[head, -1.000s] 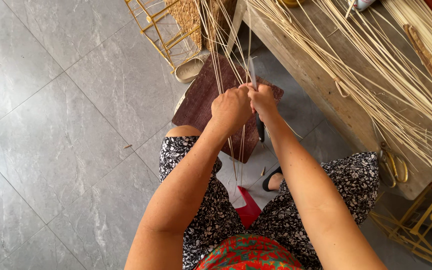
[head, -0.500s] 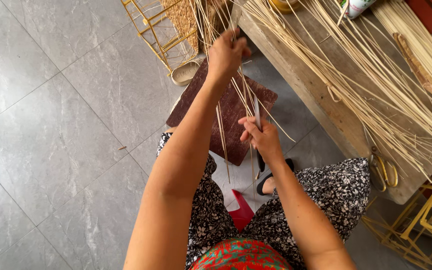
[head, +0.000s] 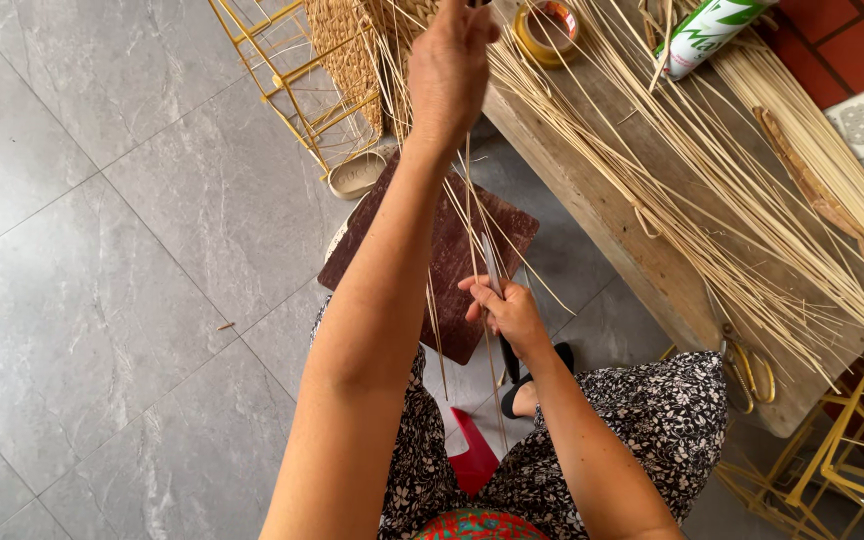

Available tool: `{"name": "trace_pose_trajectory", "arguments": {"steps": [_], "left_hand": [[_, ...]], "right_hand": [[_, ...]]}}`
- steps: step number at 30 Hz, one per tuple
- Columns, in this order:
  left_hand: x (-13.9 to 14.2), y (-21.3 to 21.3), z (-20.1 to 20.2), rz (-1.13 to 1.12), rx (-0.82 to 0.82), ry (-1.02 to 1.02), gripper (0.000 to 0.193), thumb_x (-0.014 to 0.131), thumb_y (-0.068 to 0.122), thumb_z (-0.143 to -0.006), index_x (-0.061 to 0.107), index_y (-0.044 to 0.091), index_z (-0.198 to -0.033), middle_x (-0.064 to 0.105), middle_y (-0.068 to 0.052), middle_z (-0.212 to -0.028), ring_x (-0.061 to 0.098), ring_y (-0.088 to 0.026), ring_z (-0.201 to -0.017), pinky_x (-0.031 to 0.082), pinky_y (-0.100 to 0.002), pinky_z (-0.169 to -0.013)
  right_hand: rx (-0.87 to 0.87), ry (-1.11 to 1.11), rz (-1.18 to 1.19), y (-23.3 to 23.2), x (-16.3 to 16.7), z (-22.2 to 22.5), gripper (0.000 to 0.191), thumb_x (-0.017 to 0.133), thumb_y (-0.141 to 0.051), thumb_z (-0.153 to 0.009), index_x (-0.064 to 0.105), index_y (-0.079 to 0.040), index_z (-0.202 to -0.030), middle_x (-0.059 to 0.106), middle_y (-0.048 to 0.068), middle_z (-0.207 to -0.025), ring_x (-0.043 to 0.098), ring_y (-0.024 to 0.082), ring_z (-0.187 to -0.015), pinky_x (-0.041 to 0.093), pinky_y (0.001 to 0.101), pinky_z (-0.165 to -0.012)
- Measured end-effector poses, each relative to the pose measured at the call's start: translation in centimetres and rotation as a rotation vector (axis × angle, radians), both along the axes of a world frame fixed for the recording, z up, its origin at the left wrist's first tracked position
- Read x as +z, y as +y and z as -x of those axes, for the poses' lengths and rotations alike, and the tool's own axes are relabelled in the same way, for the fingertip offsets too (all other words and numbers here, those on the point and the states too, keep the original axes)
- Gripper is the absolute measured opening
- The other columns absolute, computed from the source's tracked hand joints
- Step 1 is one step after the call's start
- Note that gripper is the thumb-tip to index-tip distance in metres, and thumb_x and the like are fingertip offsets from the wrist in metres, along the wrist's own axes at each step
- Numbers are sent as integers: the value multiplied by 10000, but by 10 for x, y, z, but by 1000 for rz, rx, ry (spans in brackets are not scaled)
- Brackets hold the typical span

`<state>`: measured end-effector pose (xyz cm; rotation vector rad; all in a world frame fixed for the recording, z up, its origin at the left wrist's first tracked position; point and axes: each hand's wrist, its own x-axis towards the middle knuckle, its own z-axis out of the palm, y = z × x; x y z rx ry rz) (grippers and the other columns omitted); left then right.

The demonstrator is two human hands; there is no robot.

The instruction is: The person sits on a low stool and uses a knife to split and shave thin bamboo strips. They repeatedly pull strips from a bundle, split them lengthwise, and trim edges while working on their lap.

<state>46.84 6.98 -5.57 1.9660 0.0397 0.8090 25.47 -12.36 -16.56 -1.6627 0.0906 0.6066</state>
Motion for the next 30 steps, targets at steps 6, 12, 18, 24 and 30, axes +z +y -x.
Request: {"name": "trace_pose_trajectory", "arguments": {"steps": [6,12,18,24,30], "left_hand": [[-19,32,7,109,63,-7,610,605,147,-1021,330,136,-1565,751,-149,-1105,774,-231,-813,644,-341,-642],[-11,43,20,86,40,451,568,587,141,-982,407,118,-1520,810,-101,-989,775,-209,-705,607,-360,-575],[-19,49,24,-190,58,497,425,746,318,-895,671,111,-1259,772,-119,-1037,734,-259,-942,565,-436,-846],[-21,58,25,-100,-4,614,374,700,307,-913,676,128,-1241,784,-71,-1018,763,-246,-954,573,-425,-884],[-26,59,31,-99,8,437,305,737,265,-888,732,132,-1162,796,-78,-949,777,-244,-871,593,-402,-813]], "right_hand": [[23,-54,-7,19,7,-35,227,624,-219,-989,754,-67,-1098,684,49,-662,411,22,-414,322,189,-383],[30,-44,33,40,15,-70,230,606,-198,-1003,745,-50,-1111,682,74,-661,436,34,-396,366,211,-373],[80,-10,180,68,20,-76,216,613,-172,-981,760,-53,-1084,687,85,-642,412,50,-382,314,230,-352],[28,-55,285,83,27,-72,233,614,-206,-972,766,-72,-1087,726,64,-677,430,49,-396,338,245,-362],[48,-280,444,81,14,-73,248,659,-225,-941,762,-85,-1118,786,37,-801,647,87,-535,509,276,-508]]}}
